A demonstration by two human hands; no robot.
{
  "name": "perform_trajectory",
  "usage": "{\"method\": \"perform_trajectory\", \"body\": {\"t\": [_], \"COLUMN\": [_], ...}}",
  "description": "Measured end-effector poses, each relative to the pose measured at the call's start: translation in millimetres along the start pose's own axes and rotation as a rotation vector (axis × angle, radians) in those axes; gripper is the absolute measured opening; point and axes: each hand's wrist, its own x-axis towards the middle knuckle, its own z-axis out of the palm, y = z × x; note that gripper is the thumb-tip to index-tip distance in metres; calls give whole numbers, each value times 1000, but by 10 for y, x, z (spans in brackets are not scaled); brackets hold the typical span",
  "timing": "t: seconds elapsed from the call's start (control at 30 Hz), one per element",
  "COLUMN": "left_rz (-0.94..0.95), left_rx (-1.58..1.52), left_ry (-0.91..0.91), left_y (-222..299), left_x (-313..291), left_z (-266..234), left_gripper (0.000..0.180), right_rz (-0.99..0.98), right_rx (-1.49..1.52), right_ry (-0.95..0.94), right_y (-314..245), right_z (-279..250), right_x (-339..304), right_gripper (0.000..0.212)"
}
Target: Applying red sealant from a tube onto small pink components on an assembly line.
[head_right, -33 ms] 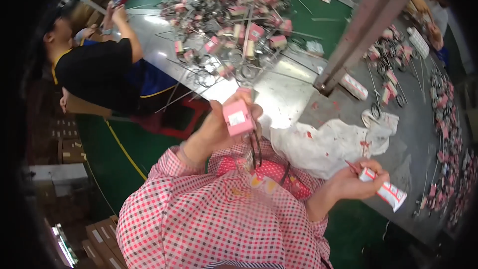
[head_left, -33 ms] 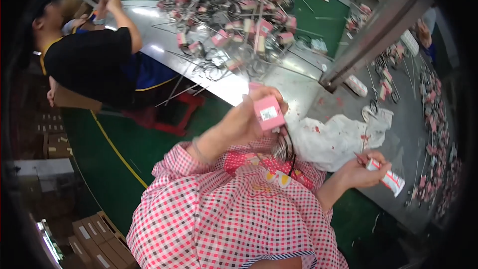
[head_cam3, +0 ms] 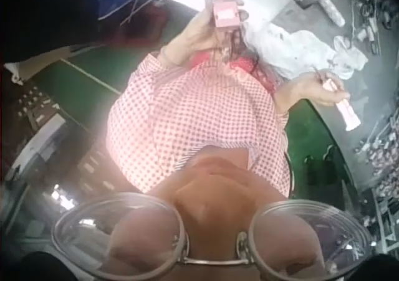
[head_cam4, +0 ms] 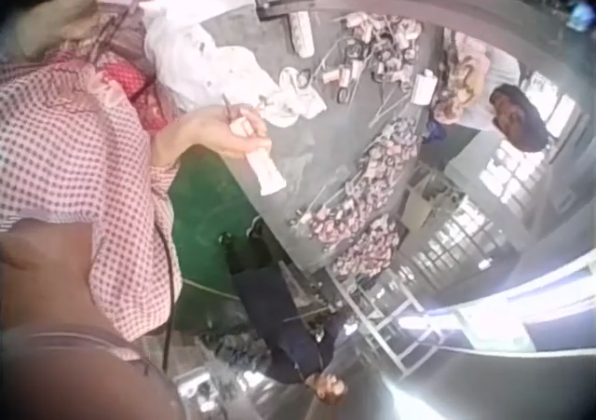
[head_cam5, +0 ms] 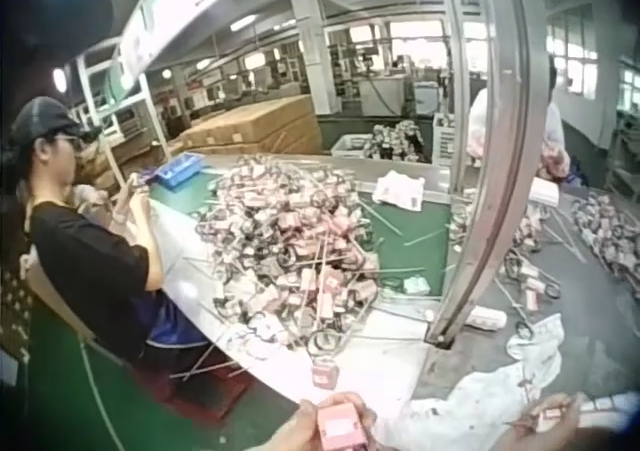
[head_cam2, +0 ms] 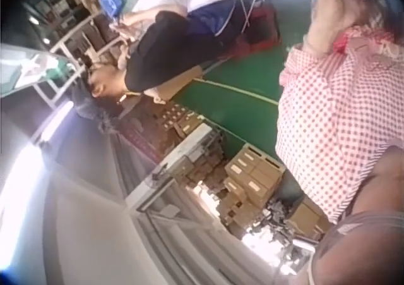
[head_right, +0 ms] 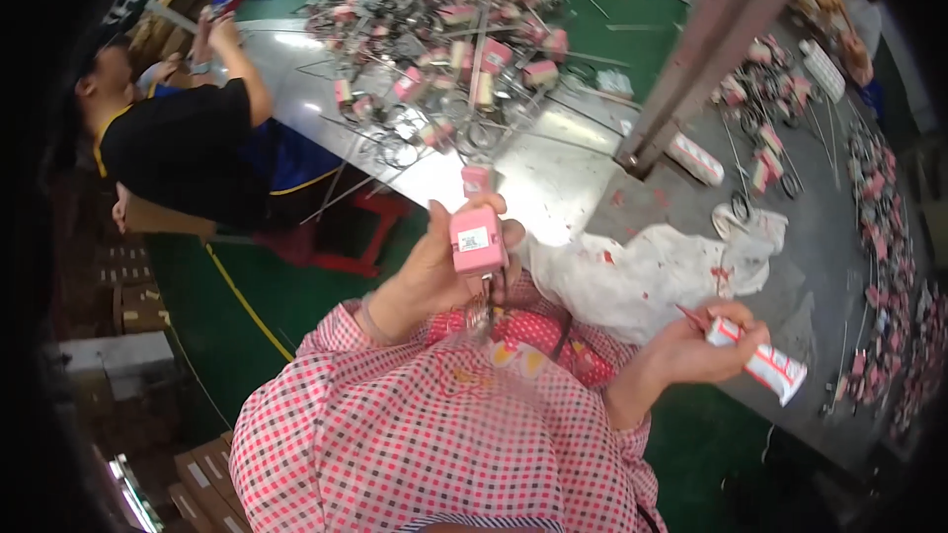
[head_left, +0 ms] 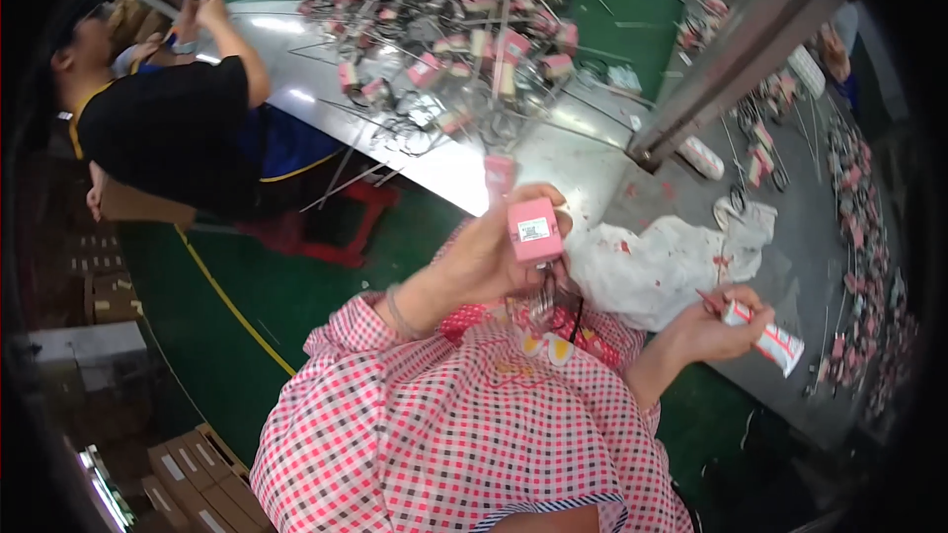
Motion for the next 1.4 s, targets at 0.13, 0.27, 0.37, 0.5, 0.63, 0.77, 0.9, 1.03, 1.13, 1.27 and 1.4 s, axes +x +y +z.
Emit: {"method": "perform_trajectory", "body": {"t": [0.13,0.27,0.37,0.5,0.63,0.77,0.9,1.03,1.13,1.27,1.4], "left_rz": [-131,-75,-26,-16,15,25,28,3,-20,-16,22], "left_rx": [-16,306,180,99,118,143,104,311,300,320,192], "left_ry": [156,223,108,85,123,146,98,249,253,244,95], "left_y": [-365,-390,-422,-483,-537,-529,-523,-499,-479,-488,-480], "left_x": [51,84,127,137,120,94,85,119,119,110,80], "left_z": [92,266,325,358,358,385,351,466,484,434,338], "left_gripper": [55,56,56,58,60,61,61,64,65,65,62], "right_rz": [72,117,102,66,93,93,112,133,146,157,173], "right_rx": [93,210,286,379,382,397,400,397,410,407,414], "right_ry": [-89,-219,-238,-321,-431,-448,-437,-472,-473,-484,-532], "right_y": [-30,-198,-275,-293,-282,-291,-292,-291,-286,-278,-277], "right_z": [190,402,454,394,366,373,381,377,375,378,387], "right_x": [-213,-473,-574,-596,-659,-706,-724,-718,-719,-720,-712], "right_gripper": [28,21,25,30,29,30,30,29,29,29,29]}}
